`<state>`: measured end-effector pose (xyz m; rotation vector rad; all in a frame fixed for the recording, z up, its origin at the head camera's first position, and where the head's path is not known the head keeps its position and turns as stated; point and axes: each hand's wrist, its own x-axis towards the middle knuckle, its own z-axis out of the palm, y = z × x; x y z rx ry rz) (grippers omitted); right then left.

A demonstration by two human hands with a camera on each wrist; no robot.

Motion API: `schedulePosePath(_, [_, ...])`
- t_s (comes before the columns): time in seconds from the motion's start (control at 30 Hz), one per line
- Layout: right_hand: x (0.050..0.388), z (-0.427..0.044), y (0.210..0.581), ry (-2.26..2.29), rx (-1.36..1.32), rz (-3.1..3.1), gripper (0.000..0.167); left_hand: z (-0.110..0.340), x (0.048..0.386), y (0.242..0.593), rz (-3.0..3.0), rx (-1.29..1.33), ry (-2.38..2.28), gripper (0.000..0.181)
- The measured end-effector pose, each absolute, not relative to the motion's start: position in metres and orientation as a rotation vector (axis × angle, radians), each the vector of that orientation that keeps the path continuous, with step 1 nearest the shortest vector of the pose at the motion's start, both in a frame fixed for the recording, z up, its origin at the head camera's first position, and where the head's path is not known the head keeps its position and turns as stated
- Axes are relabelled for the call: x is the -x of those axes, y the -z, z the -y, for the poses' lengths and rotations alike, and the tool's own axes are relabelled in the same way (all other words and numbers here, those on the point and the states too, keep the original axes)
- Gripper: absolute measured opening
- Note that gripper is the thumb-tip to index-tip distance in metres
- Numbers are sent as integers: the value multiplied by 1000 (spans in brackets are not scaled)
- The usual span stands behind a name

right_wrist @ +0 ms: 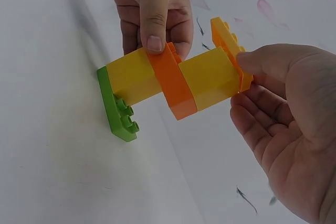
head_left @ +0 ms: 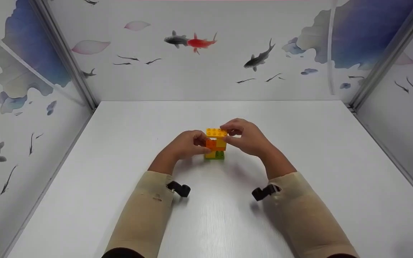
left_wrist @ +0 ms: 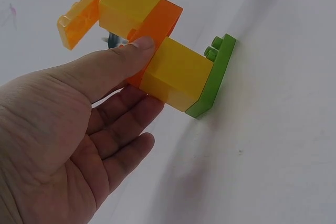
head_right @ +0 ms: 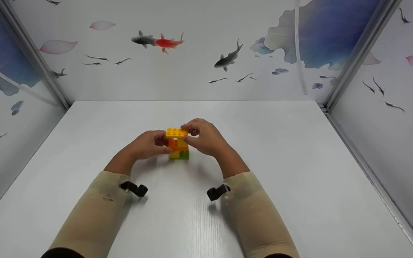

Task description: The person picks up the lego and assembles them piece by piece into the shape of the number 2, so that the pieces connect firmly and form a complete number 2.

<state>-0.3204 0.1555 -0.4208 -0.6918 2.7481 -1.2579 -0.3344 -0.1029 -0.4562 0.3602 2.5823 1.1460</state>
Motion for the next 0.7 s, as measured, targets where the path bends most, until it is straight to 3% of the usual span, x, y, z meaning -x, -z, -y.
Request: schedulePosePath(0.7, [317,-147,420,1196,680,-2786,30,102,333,455,-2581,-333,-1140,30])
